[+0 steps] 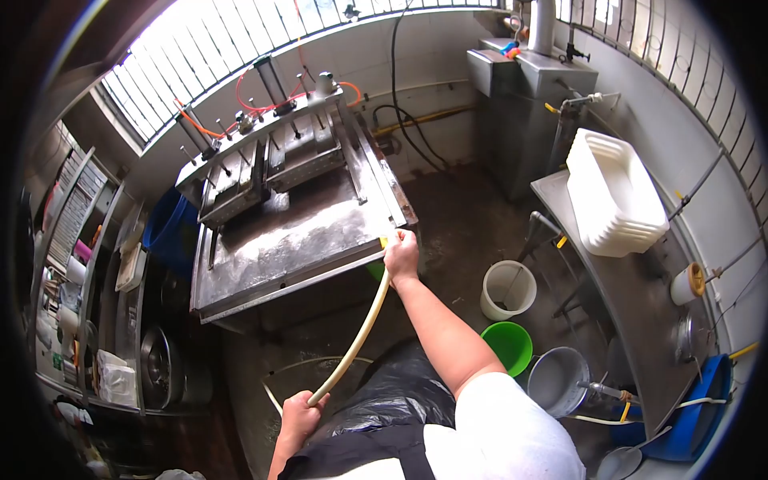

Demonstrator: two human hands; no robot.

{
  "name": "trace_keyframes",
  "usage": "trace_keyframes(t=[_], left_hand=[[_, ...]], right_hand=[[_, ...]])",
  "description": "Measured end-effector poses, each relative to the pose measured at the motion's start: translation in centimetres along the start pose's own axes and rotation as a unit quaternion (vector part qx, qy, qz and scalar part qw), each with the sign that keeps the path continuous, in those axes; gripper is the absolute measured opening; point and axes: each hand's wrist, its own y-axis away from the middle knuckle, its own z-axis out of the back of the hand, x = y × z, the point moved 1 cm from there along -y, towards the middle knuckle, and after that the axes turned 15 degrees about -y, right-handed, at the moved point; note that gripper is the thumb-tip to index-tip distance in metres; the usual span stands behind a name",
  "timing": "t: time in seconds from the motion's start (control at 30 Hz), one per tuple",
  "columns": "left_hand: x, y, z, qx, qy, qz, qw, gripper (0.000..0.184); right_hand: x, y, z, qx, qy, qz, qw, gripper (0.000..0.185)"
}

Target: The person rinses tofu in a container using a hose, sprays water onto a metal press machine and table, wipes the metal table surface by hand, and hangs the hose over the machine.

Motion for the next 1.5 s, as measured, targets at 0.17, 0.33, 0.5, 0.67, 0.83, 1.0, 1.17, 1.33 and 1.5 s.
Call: trace_keyframes(t=[0.17, 0.33, 0.5, 0.67, 0.83, 1.0, 1.17, 1.33, 1.5], left_hand=[[-5.2, -0.5, 3.2, 0.039, 0.033, -0.056, 0.997, 0.040], [-11.2, -0.2, 4.3, 0.081, 0.102, -0.186, 0.974, 0.032], [-14.0, -0.6, 3.2, 0.120, 0.108, -0.232, 0.959, 0.029], [-15.2, -1.5, 2.9, 0.117, 0.095, -0.219, 0.964, 0.030], [-13.5, -3.4, 2.5, 0.110, 0.088, -0.214, 0.967, 0.029], [-11.6, -6.2, 3.3, 0.104, 0.120, -0.191, 0.969, 0.029], [-10.4, -9.4, 6.0, 0.019, 0.029, -0.294, 0.955, 0.025], [-11.1, -11.5, 6.9, 0.030, 0.112, -0.284, 0.952, 0.023], [-13.1, -13.2, 6.1, 0.022, 0.125, -0.322, 0.938, 0.022]], right_hand=[[5.4, -3.4, 2.1, 0.015, -0.042, -0.038, 0.998, 0.017], [11.6, -6.9, 4.3, 0.048, -0.017, -0.086, 0.995, 0.016], [14.5, -8.8, 5.9, 0.080, 0.011, -0.100, 0.992, 0.012], [15.7, -9.6, 6.3, 0.085, -0.011, -0.103, 0.991, 0.013], [15.8, -9.1, 4.3, 0.104, 0.001, -0.076, 0.992, 0.018], [10.6, -10.7, 4.1, 0.076, 0.054, -0.092, 0.991, 0.018], [9.6, -11.8, 1.8, 0.065, 0.135, -0.175, 0.973, 0.013], [12.3, -12.5, -1.1, 0.060, 0.119, -0.156, 0.979, 0.017], [13.4, -16.4, -1.4, 0.113, 0.066, -0.114, 0.985, 0.022]])
